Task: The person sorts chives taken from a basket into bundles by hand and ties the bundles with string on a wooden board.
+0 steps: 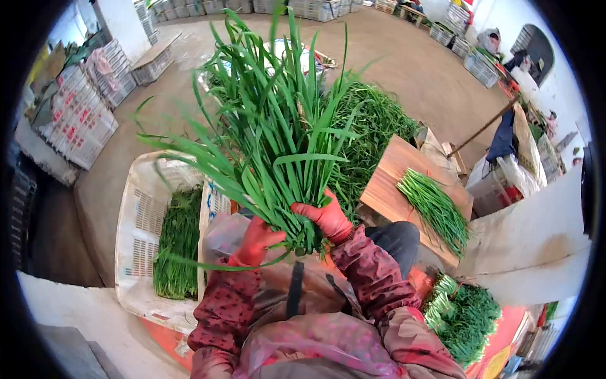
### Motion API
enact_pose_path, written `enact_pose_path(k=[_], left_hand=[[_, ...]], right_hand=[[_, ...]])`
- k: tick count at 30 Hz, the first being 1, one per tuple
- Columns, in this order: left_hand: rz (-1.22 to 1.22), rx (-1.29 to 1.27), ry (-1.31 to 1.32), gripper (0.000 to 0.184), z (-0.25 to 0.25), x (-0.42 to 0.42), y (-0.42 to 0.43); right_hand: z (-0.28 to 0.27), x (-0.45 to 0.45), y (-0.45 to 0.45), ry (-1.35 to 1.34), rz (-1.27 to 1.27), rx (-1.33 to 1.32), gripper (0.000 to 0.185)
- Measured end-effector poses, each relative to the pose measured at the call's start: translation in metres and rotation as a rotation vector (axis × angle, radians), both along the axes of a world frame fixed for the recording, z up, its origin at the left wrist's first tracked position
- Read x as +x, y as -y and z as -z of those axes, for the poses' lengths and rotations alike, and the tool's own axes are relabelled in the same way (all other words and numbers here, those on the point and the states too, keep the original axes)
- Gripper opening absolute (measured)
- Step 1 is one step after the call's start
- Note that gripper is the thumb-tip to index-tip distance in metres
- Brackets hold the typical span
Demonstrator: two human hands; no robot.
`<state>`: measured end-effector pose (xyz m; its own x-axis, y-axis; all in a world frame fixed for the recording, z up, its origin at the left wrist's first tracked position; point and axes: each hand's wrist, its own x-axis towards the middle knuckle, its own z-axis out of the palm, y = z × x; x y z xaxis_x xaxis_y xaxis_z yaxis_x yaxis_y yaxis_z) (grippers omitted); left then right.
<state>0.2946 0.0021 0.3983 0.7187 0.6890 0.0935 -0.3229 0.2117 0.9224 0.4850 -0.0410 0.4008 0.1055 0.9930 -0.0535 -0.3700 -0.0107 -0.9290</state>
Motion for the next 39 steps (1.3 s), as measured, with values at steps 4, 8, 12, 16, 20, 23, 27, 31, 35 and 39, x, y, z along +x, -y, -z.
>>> enact_pose_path(k=[4,8,12,16,20,23,27,31,35,39], left_hand=[[-0.165,-0.045,-0.073,0.060,0.001,0.005,0.008],[-0.173,0.252,-0.229,0.042,0.023,0.010,-0.004],[-0.080,0.188,-0.268,0.036,0.110,0.027,-0.017],[0.018,0.229,-0.455,0.036,0.157,0.040,-0.013],[0.105,0.411,-0.703,0.037,0.175,0.055,-0.006],[0.117,0.494,-0.803,0.037,0.181,0.053,-0.003],[0.149,0.581,-0.839,0.038,0.191,0.062,-0.005],[0.201,0.637,-0.875,0.039,0.204,0.069,-0.019],[0.226,0.700,-0.893,0.040,0.220,0.065,-0.029],[0.249,0.565,-1.027,0.053,0.148,0.061,-0.022]], right_hand=[[0.002,0.007,0.017,0.088,-0.022,0.070,0.060],[0.019,0.020,0.024,0.105,-0.184,0.101,0.067],[0.058,0.025,0.021,0.326,-0.274,0.147,0.057],[0.168,0.028,0.035,0.112,-0.278,-0.195,0.055],[0.253,0.029,0.046,0.290,-0.247,-0.214,0.053],[0.182,0.022,0.036,-0.139,-0.190,-0.209,0.050],[0.139,0.032,0.014,0.585,-0.392,-0.033,0.059],[0.118,0.010,0.000,0.720,-0.188,-0.072,0.063],[0.132,-0.006,-0.005,0.735,0.086,0.014,0.046],[0.180,0.002,-0.025,0.847,0.144,-0.121,0.037]])
